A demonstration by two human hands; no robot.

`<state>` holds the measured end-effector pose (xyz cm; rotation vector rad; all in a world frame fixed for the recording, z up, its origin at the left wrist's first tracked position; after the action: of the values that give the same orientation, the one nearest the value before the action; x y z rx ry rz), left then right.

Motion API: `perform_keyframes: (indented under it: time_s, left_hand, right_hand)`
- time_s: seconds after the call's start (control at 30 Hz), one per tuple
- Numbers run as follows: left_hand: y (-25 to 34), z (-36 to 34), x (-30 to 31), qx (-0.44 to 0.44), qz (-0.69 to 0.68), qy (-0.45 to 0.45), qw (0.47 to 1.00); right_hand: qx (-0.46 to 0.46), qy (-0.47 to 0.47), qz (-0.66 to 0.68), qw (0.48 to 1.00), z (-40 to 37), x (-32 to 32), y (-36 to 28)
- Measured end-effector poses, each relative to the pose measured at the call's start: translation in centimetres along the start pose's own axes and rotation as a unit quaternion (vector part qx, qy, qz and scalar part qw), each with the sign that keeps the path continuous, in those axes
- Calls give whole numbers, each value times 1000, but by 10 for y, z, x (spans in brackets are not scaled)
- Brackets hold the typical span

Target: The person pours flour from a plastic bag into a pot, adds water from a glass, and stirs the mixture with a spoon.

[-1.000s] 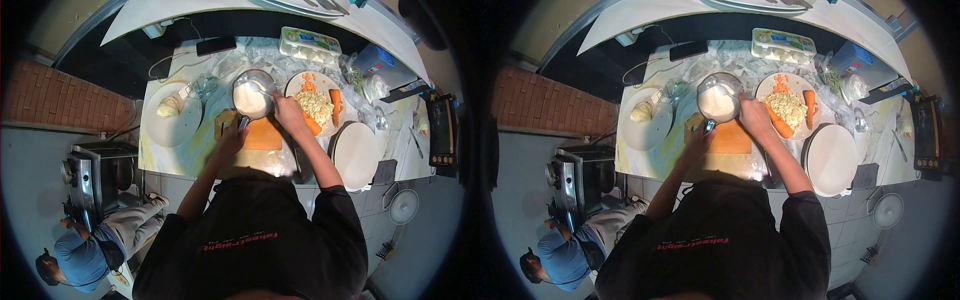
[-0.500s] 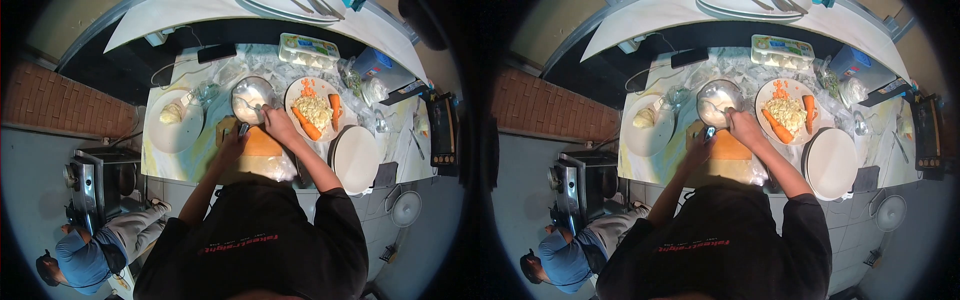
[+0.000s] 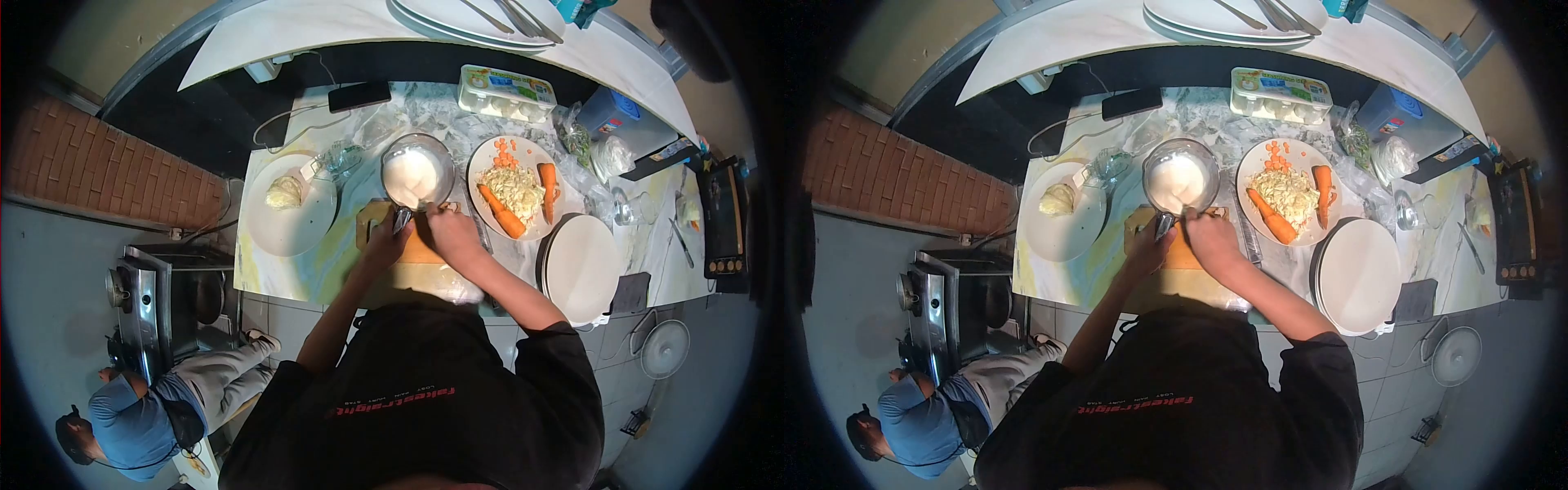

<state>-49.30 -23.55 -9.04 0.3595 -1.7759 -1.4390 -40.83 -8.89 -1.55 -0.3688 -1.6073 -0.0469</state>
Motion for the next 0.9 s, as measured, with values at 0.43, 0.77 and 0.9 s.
perform_keyframes:
  time_s: [0.43, 0.77, 0.9]
  left_hand:
    - [3, -3, 2, 3, 68, -2, 998]
    - [-2, -7, -1, -5, 19, -21, 1000]
    - [-11, -9, -2, 12, 41, -13, 999]
  right_hand:
    - [-34, 18, -31, 999, 14, 24, 41]
    - [22, 25, 24, 999, 9, 23, -1]
    - [12, 57, 20, 998, 22, 31, 4]
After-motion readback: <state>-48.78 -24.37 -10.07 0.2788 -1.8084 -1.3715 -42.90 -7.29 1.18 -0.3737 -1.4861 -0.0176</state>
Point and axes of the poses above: each hand's wrist, its own z-axis towards the middle knuckle, its own x-axis out of the back of the hand, y = z × x, the point moved 2 cm from there along z, towards the middle knuckle, and after that the axes turned 2 degrees about -z, right-handed, at the moved point
